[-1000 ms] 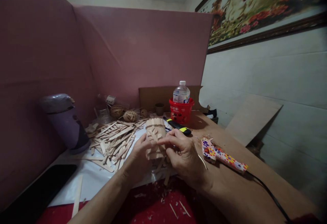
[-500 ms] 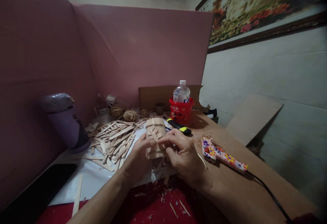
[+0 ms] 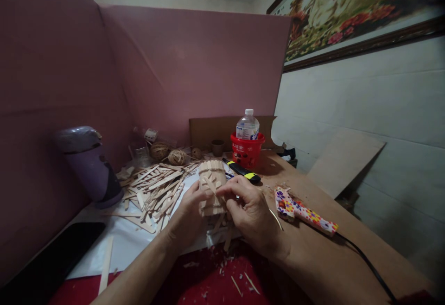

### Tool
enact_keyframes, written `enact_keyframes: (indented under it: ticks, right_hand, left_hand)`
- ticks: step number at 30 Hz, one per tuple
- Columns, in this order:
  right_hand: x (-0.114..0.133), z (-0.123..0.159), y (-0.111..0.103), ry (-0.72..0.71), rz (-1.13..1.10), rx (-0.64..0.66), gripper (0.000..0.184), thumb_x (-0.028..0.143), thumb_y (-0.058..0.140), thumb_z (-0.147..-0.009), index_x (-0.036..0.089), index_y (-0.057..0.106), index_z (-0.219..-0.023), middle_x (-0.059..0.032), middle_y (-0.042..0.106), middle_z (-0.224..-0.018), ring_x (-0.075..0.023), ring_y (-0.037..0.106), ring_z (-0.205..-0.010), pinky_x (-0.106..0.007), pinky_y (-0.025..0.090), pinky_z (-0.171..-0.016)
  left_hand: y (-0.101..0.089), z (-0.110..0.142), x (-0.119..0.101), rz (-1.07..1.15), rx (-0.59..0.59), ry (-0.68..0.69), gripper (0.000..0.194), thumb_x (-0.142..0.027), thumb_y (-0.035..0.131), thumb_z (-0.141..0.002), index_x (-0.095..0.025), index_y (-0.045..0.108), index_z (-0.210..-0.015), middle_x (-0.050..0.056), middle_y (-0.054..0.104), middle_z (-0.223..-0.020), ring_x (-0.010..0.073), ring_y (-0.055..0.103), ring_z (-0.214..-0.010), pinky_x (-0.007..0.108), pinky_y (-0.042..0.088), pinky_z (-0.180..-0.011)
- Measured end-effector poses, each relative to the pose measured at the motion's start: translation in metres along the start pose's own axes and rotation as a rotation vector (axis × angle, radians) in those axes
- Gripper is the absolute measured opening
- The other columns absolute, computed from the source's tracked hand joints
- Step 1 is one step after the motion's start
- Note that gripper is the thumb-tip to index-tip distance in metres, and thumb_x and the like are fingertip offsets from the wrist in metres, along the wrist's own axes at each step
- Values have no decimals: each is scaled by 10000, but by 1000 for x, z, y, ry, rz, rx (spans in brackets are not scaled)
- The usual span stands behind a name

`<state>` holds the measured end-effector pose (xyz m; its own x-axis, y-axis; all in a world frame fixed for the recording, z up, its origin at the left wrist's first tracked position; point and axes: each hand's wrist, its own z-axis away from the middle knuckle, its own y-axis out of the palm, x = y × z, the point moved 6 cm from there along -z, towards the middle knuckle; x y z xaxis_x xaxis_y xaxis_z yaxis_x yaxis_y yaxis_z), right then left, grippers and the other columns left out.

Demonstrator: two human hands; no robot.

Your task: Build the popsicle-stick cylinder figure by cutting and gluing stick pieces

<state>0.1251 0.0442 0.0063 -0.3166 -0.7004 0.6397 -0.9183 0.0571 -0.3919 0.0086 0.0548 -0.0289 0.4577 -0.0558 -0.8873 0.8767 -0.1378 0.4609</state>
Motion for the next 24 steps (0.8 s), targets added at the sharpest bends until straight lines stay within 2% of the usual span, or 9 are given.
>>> enact_keyframes:
  ticks: [5,7,11,15,24]
  right_hand:
    - [1,-1,-1,-11,0,-8,286,-38,454,-711,185,632,-720,-20,555,-797,-148,538,-736,-271,419,-643]
    - [1,-2,-2,-7,16,-34,266,-33,452,-707,186,602,-697,-14,559,-779,-148,535,-717,-268,408,-622]
    - [-2,-2,-4,65,61,-54,161,50,502,-772,181,595,-792,-9,586,-754,-148,539,-677,-273,404,-612]
    - [-5,-2,-2,133,61,-41,61,141,536,-812,182,575,-788,-5,594,-726,-142,544,-645,-263,406,-583]
    - [-5,-2,-2,165,84,-35,95,166,567,-799,190,538,-711,7,566,-667,-133,519,-607,-241,387,-529]
  left_hand:
    - [0,0,0,41,-10,16,166,-166,596,-687,-189,572,-850,-4,619,-728,158,591,-642,290,497,-598]
    - [0,0,0,55,1,14,189,-168,604,-682,-193,578,-868,-1,633,-744,165,601,-648,301,505,-599]
    - [0,-1,1,66,25,16,257,-179,630,-688,-186,581,-940,33,662,-822,184,631,-693,313,507,-626]
    - [-1,-1,0,35,23,39,249,-159,628,-696,-186,569,-936,21,647,-789,155,605,-624,286,487,-584]
    - [-1,-1,-1,9,11,51,244,-146,635,-680,-184,568,-912,11,631,-754,150,596,-622,264,483,-564]
